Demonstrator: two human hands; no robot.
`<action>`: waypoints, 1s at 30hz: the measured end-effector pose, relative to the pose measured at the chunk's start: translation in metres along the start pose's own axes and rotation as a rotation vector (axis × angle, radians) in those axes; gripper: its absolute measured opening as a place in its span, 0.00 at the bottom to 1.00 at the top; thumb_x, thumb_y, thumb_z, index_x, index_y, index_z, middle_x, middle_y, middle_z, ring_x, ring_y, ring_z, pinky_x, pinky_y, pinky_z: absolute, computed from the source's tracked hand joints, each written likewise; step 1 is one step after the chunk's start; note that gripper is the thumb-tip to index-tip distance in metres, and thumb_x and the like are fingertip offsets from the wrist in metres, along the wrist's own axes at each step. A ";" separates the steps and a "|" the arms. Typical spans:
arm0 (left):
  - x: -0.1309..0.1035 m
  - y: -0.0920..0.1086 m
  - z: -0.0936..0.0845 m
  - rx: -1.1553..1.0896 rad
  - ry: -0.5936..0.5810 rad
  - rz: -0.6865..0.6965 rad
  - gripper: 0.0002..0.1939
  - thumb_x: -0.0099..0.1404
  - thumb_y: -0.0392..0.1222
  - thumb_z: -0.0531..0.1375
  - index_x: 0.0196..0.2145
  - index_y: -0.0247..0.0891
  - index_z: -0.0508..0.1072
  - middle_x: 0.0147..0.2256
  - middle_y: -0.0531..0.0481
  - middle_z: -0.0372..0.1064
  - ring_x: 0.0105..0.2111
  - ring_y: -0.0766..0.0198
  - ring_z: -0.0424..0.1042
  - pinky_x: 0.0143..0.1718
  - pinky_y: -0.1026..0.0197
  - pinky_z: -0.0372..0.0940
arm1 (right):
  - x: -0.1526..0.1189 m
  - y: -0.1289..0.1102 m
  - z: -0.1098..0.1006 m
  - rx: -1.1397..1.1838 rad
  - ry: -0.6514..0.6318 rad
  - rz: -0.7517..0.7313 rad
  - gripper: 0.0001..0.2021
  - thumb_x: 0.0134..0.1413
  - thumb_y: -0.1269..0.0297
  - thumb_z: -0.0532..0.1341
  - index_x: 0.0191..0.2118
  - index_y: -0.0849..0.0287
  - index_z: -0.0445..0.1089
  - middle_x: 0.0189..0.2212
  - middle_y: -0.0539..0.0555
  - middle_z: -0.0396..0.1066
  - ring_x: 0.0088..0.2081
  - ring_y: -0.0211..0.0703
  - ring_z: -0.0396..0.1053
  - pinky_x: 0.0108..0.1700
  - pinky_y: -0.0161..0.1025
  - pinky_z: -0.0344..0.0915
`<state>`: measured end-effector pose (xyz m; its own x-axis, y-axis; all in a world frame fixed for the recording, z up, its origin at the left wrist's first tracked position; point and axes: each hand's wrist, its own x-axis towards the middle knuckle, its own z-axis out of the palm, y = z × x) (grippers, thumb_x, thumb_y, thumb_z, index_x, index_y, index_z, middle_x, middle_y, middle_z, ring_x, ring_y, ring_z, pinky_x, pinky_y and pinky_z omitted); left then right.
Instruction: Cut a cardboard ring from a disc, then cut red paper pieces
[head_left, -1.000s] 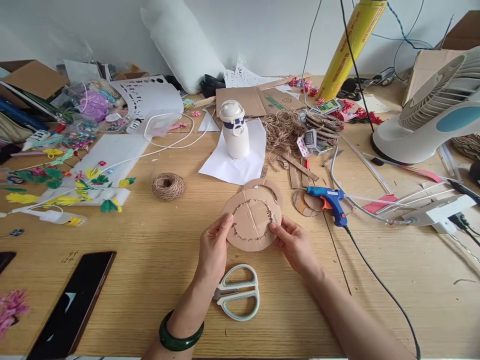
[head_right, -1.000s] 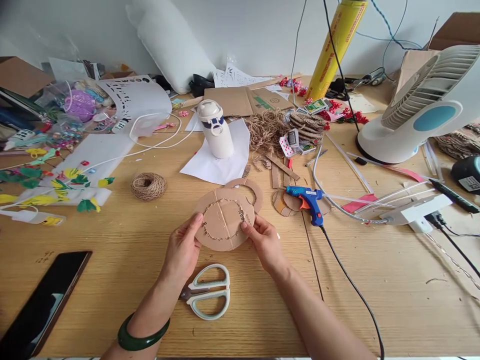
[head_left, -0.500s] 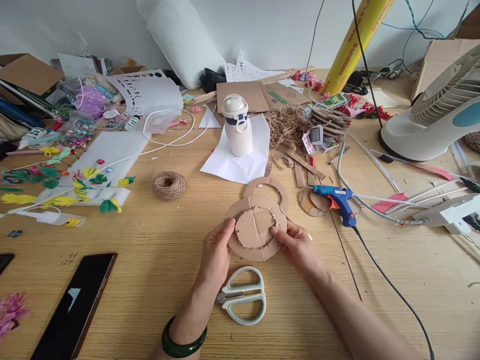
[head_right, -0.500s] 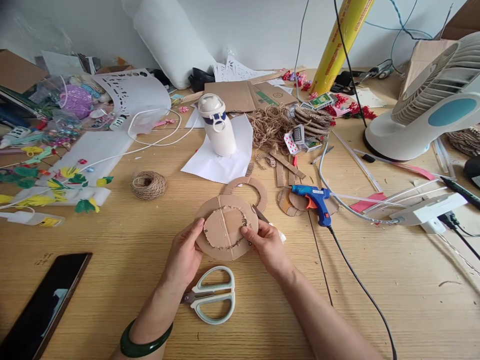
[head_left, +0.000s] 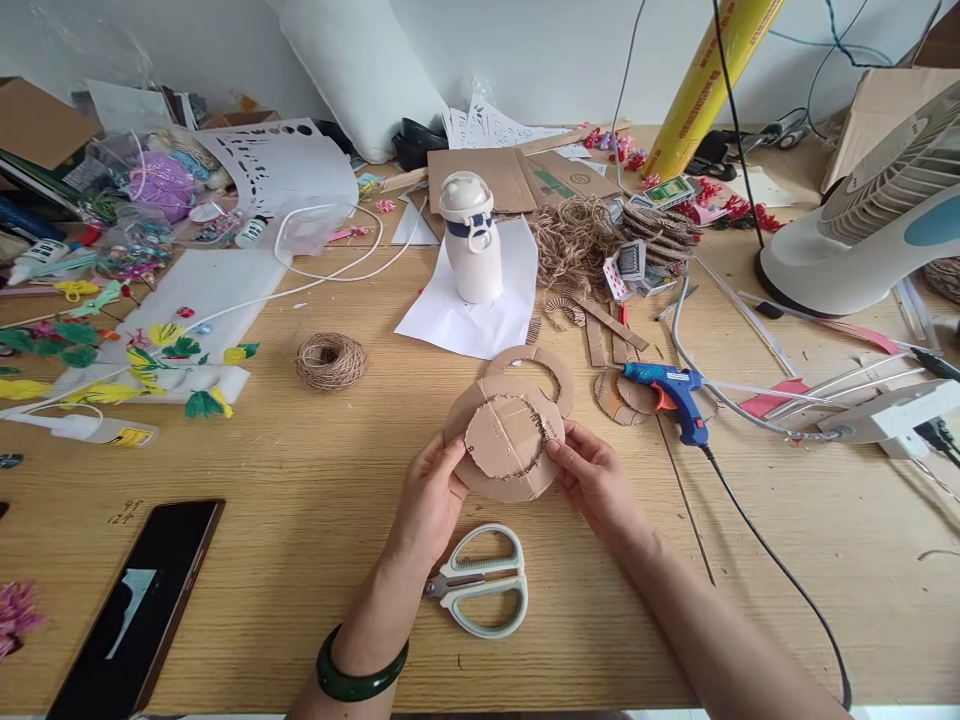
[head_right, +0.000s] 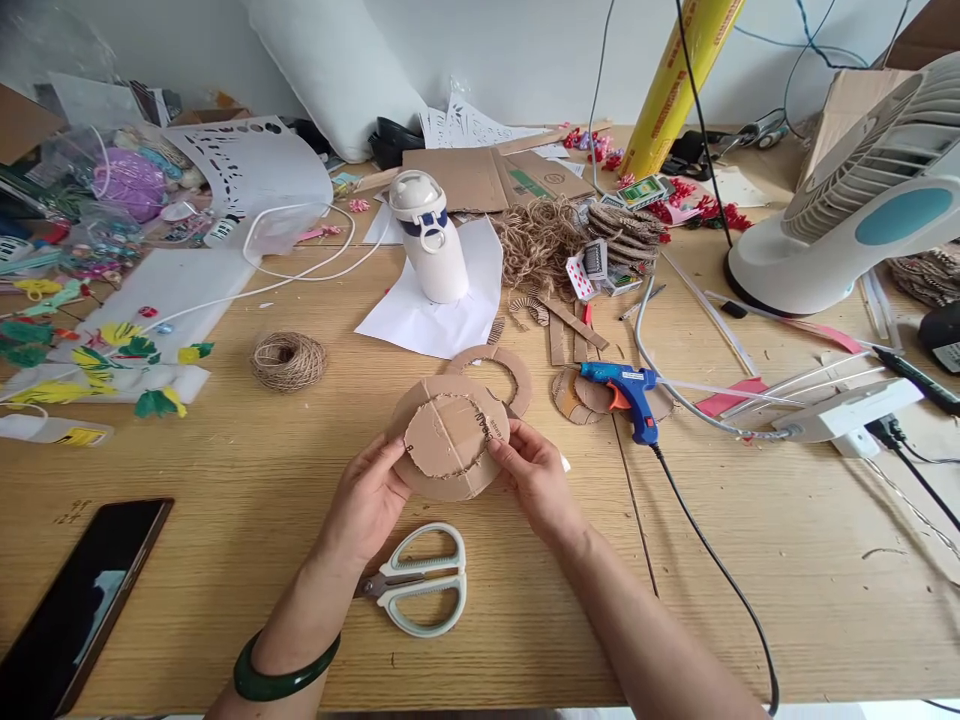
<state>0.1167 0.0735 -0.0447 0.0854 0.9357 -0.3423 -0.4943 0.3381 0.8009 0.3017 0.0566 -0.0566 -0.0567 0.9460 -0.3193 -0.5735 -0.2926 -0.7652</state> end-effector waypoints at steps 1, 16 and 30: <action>0.000 0.001 -0.001 -0.003 -0.022 -0.006 0.20 0.59 0.44 0.67 0.49 0.41 0.77 0.50 0.46 0.76 0.53 0.55 0.72 0.52 0.58 0.68 | 0.000 -0.001 0.000 0.004 -0.002 0.013 0.14 0.46 0.58 0.72 0.40 0.55 0.75 0.37 0.50 0.78 0.37 0.41 0.74 0.41 0.37 0.70; -0.002 -0.003 0.001 0.037 0.013 -0.078 0.20 0.48 0.44 0.73 0.40 0.38 0.81 0.40 0.46 0.80 0.49 0.51 0.75 0.48 0.58 0.70 | -0.002 0.007 0.001 -0.150 0.018 -0.055 0.17 0.46 0.58 0.72 0.43 0.53 0.74 0.40 0.50 0.77 0.38 0.40 0.72 0.41 0.35 0.67; 0.001 0.001 -0.003 -0.085 0.039 -0.096 0.16 0.45 0.42 0.73 0.34 0.37 0.82 0.34 0.49 0.81 0.34 0.62 0.78 0.37 0.65 0.72 | -0.006 0.002 0.004 -0.306 -0.162 -0.051 0.16 0.51 0.54 0.69 0.43 0.56 0.74 0.39 0.52 0.77 0.38 0.42 0.72 0.42 0.38 0.68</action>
<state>0.1132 0.0748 -0.0457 0.1029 0.8941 -0.4359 -0.5568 0.4149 0.7196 0.2981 0.0505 -0.0535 -0.1774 0.9631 -0.2024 -0.3082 -0.2497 -0.9179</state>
